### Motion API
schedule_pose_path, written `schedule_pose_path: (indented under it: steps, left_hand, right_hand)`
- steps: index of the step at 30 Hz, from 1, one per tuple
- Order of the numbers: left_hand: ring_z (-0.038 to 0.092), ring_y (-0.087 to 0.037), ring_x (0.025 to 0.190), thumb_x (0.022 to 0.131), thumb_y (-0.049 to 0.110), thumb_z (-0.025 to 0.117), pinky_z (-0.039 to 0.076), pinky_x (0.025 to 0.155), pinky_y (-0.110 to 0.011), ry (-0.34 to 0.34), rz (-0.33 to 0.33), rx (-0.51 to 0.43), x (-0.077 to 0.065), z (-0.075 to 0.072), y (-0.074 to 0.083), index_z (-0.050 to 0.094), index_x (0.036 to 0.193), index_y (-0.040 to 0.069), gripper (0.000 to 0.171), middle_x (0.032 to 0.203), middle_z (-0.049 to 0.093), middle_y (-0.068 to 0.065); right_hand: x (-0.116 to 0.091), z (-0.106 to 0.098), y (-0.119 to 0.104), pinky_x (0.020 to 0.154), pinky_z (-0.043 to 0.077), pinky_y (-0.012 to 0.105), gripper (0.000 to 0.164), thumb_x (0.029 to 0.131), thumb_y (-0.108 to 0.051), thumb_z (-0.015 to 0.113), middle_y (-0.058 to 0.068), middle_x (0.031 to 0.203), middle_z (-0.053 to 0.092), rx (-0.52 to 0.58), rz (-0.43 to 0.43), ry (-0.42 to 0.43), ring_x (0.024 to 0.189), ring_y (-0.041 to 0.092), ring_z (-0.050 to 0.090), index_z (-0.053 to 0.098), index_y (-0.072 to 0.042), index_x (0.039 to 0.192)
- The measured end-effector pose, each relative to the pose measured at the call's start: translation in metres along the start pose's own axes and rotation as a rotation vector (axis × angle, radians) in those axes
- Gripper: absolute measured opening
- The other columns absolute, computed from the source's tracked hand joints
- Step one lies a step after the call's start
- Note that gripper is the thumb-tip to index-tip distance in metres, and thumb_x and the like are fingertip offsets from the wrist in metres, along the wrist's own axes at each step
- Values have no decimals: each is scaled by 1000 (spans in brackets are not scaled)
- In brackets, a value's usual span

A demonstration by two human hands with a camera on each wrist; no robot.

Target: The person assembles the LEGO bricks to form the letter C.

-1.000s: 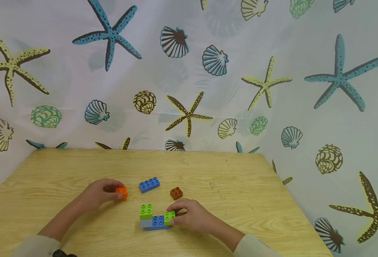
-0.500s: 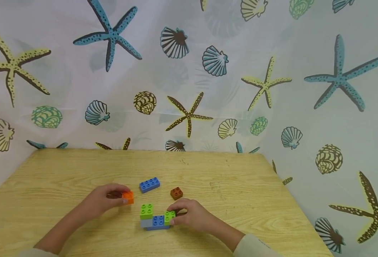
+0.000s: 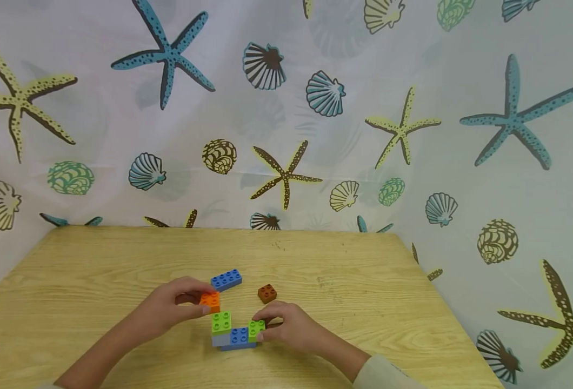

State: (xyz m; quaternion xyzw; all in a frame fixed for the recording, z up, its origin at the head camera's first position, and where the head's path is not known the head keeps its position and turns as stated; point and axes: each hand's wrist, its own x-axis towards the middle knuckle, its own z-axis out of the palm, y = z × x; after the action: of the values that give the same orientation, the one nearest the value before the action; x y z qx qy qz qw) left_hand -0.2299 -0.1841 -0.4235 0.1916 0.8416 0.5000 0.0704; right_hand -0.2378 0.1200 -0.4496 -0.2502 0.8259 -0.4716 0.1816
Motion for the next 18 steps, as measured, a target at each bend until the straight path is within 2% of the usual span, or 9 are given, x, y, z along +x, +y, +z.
schedule_pose_path:
  steps: [6,12,18]
  left_hand:
    - [62,-21,103,93,33,73,54,87,-20,3,24,18,-1,2,7,69,123,13,36,121,64,-7]
    - [62,-23,103,93,32,73,55,86,-20,21,12,20,-3,2,10,69,122,13,35,119,64,-7]
    - [62,-23,105,92,33,75,55,86,-19,26,3,8,-8,5,21,70,120,14,35,121,64,-7]
  right_hand:
    - [0,0,0,91,54,19,29,90,-10,76,-5,112,64,-9,0,-1,99,2,59,73,-12,118]
    - [1,1,3,90,54,19,29,89,-9,77,-5,111,64,0,-7,5,99,2,59,74,-11,117]
    - [2,1,4,90,54,19,29,89,-9,77,-4,111,64,-7,-16,2,98,2,59,73,-11,118]
